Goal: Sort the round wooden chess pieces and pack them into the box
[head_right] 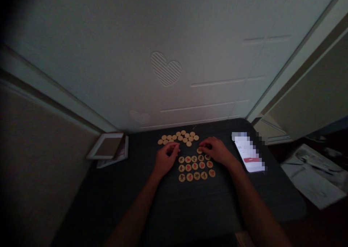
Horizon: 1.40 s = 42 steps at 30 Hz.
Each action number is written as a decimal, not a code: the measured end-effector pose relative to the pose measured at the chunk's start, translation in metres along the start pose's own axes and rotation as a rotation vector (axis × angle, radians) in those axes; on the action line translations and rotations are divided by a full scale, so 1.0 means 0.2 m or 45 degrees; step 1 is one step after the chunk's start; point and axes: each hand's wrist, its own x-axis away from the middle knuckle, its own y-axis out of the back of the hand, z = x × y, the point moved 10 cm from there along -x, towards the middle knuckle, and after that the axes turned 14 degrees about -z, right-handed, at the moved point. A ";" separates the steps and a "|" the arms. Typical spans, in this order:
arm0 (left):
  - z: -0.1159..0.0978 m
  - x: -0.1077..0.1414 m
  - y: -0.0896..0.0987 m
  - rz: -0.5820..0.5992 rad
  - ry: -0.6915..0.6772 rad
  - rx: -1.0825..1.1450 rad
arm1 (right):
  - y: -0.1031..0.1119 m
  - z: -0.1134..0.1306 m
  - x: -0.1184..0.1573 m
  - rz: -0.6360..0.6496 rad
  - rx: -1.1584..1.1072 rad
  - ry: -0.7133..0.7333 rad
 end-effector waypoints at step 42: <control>-0.20 -0.05 -0.17 0.476 -0.690 -0.590 | 0.13 -0.15 -0.03 -0.420 -0.024 -0.093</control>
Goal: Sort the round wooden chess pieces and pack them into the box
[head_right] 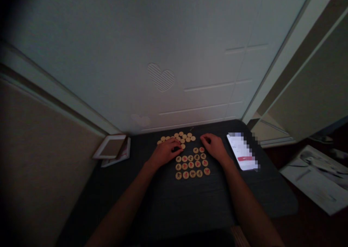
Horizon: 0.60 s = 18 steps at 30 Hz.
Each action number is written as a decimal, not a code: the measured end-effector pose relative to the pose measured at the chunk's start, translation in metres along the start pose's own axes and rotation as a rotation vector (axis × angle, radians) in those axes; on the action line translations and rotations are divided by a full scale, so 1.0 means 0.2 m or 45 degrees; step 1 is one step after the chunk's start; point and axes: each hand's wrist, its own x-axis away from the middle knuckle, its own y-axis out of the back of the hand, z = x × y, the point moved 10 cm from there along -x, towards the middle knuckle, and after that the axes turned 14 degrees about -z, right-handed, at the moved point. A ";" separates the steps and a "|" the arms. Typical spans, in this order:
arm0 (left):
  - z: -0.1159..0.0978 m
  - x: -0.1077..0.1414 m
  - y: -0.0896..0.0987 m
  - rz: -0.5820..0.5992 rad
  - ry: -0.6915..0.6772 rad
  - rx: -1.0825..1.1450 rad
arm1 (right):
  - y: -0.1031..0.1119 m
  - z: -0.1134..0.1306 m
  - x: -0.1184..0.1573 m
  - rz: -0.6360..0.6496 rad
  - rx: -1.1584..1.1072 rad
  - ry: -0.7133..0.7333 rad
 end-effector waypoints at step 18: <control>0.03 -0.04 0.03 -0.077 0.173 0.050 | 0.04 0.03 0.00 -0.066 -0.034 -0.025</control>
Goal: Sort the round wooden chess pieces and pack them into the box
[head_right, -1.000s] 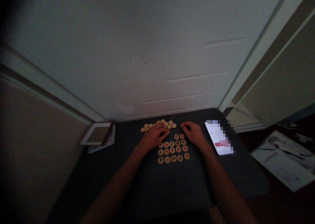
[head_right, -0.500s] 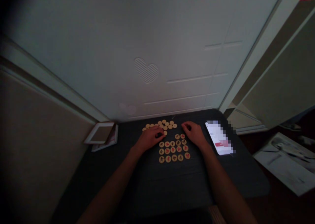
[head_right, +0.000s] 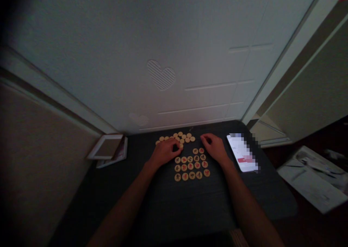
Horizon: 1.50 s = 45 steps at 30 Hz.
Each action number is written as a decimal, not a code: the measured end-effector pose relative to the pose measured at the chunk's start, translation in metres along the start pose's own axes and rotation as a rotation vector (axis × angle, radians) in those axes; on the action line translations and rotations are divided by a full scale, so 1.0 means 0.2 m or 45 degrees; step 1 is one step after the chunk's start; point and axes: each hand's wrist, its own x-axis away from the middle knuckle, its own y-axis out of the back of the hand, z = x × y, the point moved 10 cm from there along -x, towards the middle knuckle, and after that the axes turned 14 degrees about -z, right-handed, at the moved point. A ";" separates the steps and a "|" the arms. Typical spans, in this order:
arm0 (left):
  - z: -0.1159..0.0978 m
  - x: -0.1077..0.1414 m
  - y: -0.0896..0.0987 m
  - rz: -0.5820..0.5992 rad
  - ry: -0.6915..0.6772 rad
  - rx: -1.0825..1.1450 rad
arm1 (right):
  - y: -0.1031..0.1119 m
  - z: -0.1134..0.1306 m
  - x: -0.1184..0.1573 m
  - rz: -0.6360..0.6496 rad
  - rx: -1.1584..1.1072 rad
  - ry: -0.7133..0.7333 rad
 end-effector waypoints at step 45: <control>0.01 0.06 0.04 -0.239 0.015 0.133 | 0.10 0.07 -0.02 -0.197 -0.515 -0.261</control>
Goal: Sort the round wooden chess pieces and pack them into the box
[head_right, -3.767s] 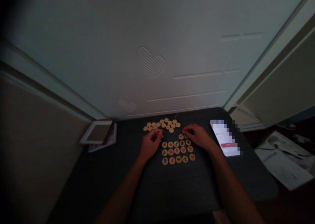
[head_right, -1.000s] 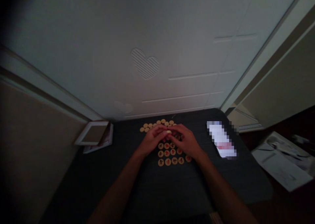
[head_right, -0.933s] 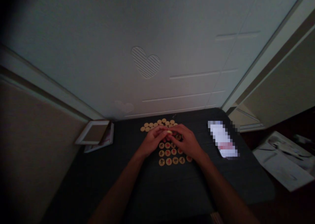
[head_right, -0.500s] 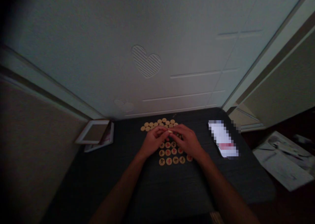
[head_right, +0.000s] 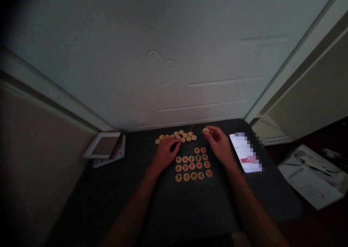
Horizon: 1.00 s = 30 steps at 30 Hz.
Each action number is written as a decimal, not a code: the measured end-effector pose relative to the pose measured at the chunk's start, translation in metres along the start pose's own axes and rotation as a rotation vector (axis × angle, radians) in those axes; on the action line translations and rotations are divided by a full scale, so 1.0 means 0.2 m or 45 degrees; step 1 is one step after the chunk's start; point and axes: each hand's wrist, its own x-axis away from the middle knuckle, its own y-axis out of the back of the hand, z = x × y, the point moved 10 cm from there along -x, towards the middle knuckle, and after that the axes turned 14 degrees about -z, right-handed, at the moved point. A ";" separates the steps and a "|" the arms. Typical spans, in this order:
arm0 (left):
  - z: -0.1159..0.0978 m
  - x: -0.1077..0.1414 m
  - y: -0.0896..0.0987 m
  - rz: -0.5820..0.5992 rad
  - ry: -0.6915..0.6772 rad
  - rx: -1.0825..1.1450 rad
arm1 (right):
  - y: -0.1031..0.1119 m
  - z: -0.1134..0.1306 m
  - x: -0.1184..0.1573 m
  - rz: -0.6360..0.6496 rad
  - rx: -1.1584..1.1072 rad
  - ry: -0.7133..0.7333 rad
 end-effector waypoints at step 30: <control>0.04 0.01 0.04 -0.172 -0.071 -0.128 | -0.35 0.00 0.25 0.614 0.595 0.555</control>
